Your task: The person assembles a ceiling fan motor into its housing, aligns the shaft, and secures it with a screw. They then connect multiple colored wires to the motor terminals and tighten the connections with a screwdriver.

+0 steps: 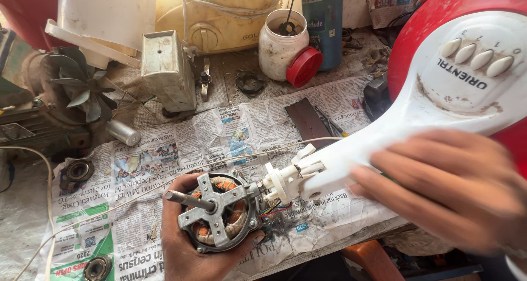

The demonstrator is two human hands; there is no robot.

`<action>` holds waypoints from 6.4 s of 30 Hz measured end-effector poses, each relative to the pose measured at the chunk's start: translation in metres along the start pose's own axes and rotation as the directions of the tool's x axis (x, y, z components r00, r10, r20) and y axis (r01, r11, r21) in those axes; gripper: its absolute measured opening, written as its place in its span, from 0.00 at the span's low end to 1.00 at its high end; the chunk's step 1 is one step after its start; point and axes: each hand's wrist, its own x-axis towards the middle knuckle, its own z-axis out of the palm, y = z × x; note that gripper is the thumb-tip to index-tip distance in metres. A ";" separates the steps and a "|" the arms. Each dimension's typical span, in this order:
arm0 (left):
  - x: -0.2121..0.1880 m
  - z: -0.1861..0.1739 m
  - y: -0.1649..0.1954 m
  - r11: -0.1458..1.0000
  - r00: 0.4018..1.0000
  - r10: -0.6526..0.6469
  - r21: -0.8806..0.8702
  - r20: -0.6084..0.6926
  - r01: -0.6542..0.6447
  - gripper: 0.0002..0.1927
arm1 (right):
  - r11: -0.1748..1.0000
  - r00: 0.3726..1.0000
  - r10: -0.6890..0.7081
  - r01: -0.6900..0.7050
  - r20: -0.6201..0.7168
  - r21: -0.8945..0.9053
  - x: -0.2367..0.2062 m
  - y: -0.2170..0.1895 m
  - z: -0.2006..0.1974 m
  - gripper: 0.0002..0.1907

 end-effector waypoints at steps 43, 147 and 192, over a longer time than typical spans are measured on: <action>0.006 0.001 0.028 0.971 0.991 0.130 0.207 -0.038 -0.119 0.34 | 0.610 0.644 0.754 -0.759 0.128 0.228 -0.095 -0.060 0.012 0.17; 0.030 0.054 0.049 0.345 0.780 0.467 0.726 0.417 -0.595 0.23 | 0.935 0.947 0.292 -0.312 0.132 0.170 0.014 0.022 0.051 0.20; 0.032 0.052 0.062 0.472 0.832 0.363 0.687 0.421 -0.553 0.26 | 0.965 0.960 0.232 -0.247 0.154 0.088 0.030 0.018 0.054 0.14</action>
